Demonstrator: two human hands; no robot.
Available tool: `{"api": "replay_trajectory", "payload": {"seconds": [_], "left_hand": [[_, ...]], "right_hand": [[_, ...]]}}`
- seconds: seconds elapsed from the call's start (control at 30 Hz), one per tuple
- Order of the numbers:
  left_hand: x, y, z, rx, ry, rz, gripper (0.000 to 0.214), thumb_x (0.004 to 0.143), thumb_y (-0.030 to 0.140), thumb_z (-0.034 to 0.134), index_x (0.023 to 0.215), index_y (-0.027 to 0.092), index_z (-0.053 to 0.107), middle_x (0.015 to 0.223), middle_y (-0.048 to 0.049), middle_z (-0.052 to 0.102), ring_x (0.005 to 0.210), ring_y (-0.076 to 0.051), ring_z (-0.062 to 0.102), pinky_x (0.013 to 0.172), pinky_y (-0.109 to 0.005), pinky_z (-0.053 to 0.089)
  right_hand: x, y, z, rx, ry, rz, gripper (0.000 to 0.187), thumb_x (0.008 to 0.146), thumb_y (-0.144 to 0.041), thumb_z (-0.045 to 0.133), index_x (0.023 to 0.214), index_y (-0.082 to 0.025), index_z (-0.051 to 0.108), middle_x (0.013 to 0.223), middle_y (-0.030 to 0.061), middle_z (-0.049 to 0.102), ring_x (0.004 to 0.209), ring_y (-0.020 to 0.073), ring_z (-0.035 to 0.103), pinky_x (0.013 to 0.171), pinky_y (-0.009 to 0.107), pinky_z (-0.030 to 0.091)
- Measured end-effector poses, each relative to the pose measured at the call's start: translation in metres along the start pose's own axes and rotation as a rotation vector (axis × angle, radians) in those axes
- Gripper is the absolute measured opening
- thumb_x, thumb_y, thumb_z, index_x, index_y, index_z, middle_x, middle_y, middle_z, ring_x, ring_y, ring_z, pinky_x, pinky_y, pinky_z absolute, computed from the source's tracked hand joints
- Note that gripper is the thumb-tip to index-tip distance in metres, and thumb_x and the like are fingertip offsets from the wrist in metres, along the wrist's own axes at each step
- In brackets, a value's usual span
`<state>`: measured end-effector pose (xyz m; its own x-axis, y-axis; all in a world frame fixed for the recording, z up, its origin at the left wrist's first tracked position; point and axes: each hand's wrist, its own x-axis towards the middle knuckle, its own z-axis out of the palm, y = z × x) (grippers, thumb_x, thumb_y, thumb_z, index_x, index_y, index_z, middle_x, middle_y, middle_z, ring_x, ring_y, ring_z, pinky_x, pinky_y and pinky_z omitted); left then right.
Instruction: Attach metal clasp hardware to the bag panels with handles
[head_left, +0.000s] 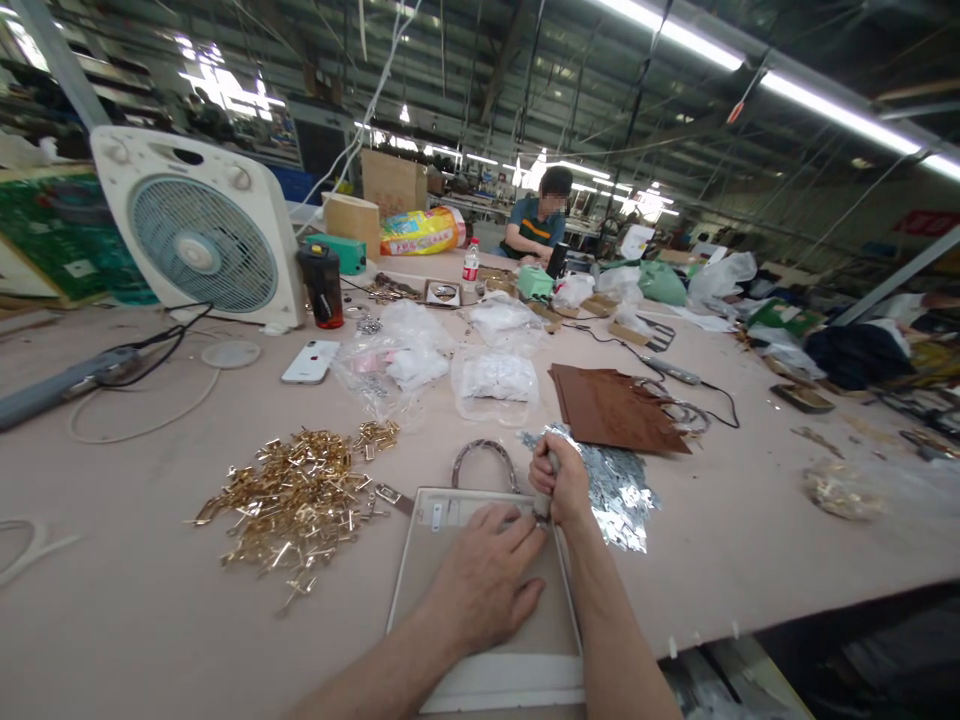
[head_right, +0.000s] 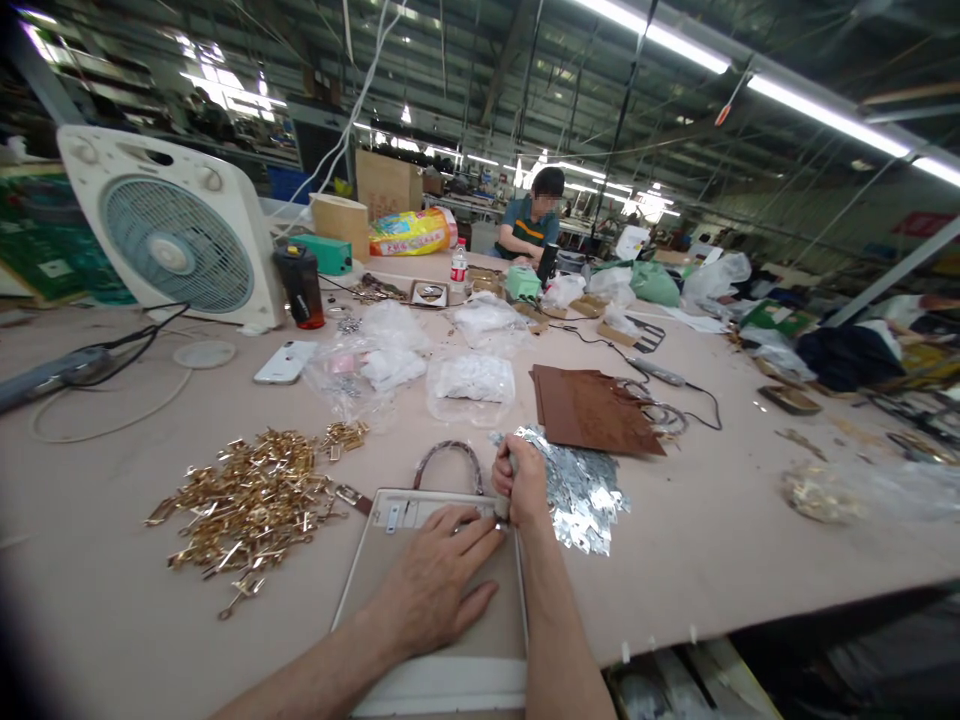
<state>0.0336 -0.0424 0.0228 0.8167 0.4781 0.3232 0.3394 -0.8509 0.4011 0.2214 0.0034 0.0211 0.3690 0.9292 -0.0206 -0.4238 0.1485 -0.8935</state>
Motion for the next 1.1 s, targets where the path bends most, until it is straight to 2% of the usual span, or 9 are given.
{"api": "replay_trajectory", "payload": {"seconds": [0.23,0.37,0.43,0.53,0.63,0.77,0.9,1.0,1.1], "left_hand": [[0.0,-0.001,0.004,0.0,0.013,0.0,0.045,0.093,0.042,0.071,0.132,0.024,0.057,0.126,-0.0078,0.067,0.123,-0.031,0.054,0.11,-0.05,0.044],[0.001,-0.005,0.012,-0.033,0.041,-0.046,0.038,0.092,0.035,0.07,0.125,0.021,0.057,0.122,-0.0095,0.067,0.116,-0.031,0.059,0.104,-0.049,0.05],[0.003,-0.008,0.016,-0.056,0.101,-0.069,0.036,0.094,0.032,0.066,0.126,0.02,0.055,0.126,-0.0115,0.065,0.12,-0.031,0.059,0.105,-0.048,0.05],[0.01,-0.013,0.02,-0.026,0.196,-0.067,0.047,0.094,0.034,0.064,0.136,0.018,0.052,0.139,-0.016,0.06,0.136,-0.035,0.051,0.116,-0.054,0.041],[0.019,-0.016,0.017,0.027,0.17,-0.07,0.056,0.091,0.04,0.066,0.14,0.018,0.053,0.146,-0.0157,0.058,0.138,-0.036,0.049,0.119,-0.056,0.035],[0.023,-0.015,0.01,0.043,0.091,-0.06,0.045,0.089,0.049,0.071,0.125,0.023,0.065,0.135,-0.0092,0.067,0.123,-0.033,0.058,0.112,-0.052,0.04],[0.021,-0.012,0.009,0.075,0.1,-0.075,0.059,0.087,0.06,0.072,0.131,0.022,0.064,0.138,-0.01,0.066,0.124,-0.034,0.057,0.111,-0.053,0.039],[0.02,-0.012,0.011,0.083,0.096,-0.084,0.065,0.085,0.063,0.073,0.134,0.021,0.063,0.141,-0.0097,0.065,0.126,-0.034,0.056,0.112,-0.053,0.038],[0.021,-0.013,0.01,0.069,0.092,-0.09,0.064,0.085,0.063,0.073,0.131,0.02,0.064,0.139,-0.0085,0.067,0.124,-0.033,0.058,0.112,-0.051,0.038]], "right_hand": [[-0.016,0.004,-0.003,-0.08,-0.051,-0.085,0.038,0.088,-0.053,0.071,0.072,-0.021,0.057,0.049,-0.0106,0.035,0.036,0.0044,0.025,0.036,0.017,0.017],[-0.04,0.013,-0.007,-0.248,-0.064,-0.304,0.04,0.093,-0.051,0.066,0.067,-0.022,0.057,0.05,-0.0071,0.038,0.041,0.0081,0.032,0.041,0.022,0.022],[-0.053,0.019,-0.01,-0.325,-0.077,-0.435,0.04,0.095,-0.047,0.063,0.064,-0.023,0.056,0.052,-0.0046,0.042,0.045,0.0108,0.037,0.046,0.026,0.028],[-0.066,0.027,-0.012,-0.415,-0.113,-0.583,0.039,0.097,-0.043,0.059,0.065,-0.024,0.057,0.057,-0.0015,0.048,0.052,0.0147,0.043,0.054,0.031,0.035],[-0.072,0.031,-0.011,-0.444,-0.111,-0.652,0.039,0.096,-0.044,0.06,0.063,-0.024,0.057,0.058,-0.0001,0.05,0.056,0.0169,0.045,0.058,0.034,0.037],[-0.072,0.021,-0.007,-0.32,-0.03,-0.602,0.036,0.098,-0.042,0.059,0.068,-0.023,0.06,0.061,-0.0001,0.05,0.059,0.0167,0.048,0.061,0.034,0.039],[-0.07,-0.001,-0.007,-0.024,0.112,-0.451,0.024,0.094,-0.044,0.063,0.081,-0.023,0.064,0.062,-0.0045,0.042,0.05,0.0109,0.038,0.048,0.026,0.031],[-0.073,-0.011,-0.007,0.142,0.207,-0.524,0.03,0.096,-0.044,0.06,0.074,-0.023,0.057,0.057,-0.0082,0.029,0.044,0.0083,0.025,0.045,0.023,0.026],[-0.078,-0.007,-0.003,0.135,0.183,-0.568,0.039,0.099,-0.043,0.057,0.066,-0.022,0.053,0.054,-0.0075,0.029,0.042,0.0085,0.025,0.045,0.024,0.025]]}}
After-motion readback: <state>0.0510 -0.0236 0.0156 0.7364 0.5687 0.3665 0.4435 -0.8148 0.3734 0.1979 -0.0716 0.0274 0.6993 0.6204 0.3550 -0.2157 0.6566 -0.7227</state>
